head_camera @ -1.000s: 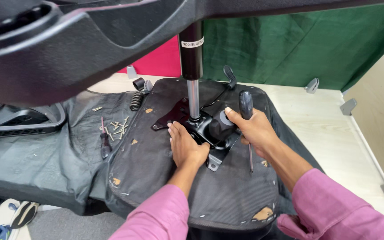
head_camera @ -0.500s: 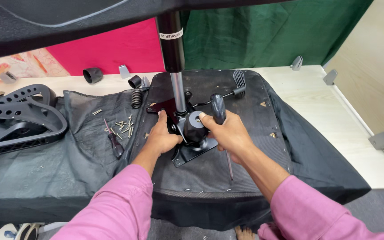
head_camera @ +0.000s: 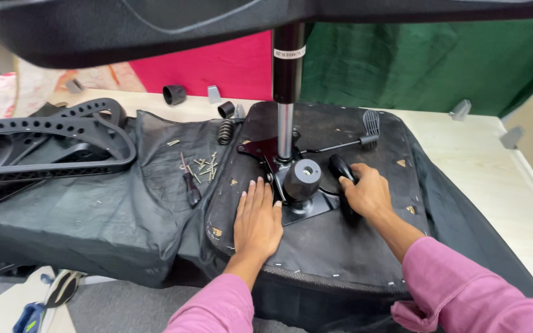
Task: The person assembles a chair by inserting and tightening screws into the base, attaching a central column, and fitting a plastic frame around the base. The person uses a screwdriver to secure components and aligns parts by hand.
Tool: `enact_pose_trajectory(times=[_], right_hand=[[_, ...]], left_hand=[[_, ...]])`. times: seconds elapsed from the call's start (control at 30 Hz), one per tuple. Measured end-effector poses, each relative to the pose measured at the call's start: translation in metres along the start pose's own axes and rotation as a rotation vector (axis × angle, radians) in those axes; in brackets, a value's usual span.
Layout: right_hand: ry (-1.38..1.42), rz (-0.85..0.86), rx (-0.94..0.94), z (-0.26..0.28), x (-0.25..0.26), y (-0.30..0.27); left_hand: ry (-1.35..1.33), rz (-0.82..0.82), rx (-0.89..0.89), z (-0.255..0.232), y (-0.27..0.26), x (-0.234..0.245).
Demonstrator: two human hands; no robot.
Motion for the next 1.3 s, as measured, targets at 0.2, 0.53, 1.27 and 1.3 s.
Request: enact_pose_trajectory(times=[0.2, 0.53, 1.27, 1.3], right_hand=[[-0.199, -0.022, 0.281, 0.011, -0.019, -0.013], [-0.231, -0.082, 0.309, 0.017, -0.012, -0.033], [0.472, -0.302, -0.151, 0.136, 0.002, -0.042], [0.462, -0.315, -0.155, 0.137, 0.002, -0.044]], left_hand=[[0.075, -0.06, -0.017, -0.006, -0.004, 0.006], [0.039, -0.064, 0.062, -0.008, -0.011, 0.014], [0.109, 0.012, 0.035, -0.026, -0.017, 0.022], [0.114, 0.009, 0.037, -0.026, -0.016, 0.021]])
Point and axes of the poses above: each hand's wrist, its own y-axis towards the middle knuckle, its own x-axis out of the back of the hand, z = x × y, the point moved 9 cm from there along y, towards the middle knuckle, and after that the axes turned 10 degrees about x, right-handed, at the moved point
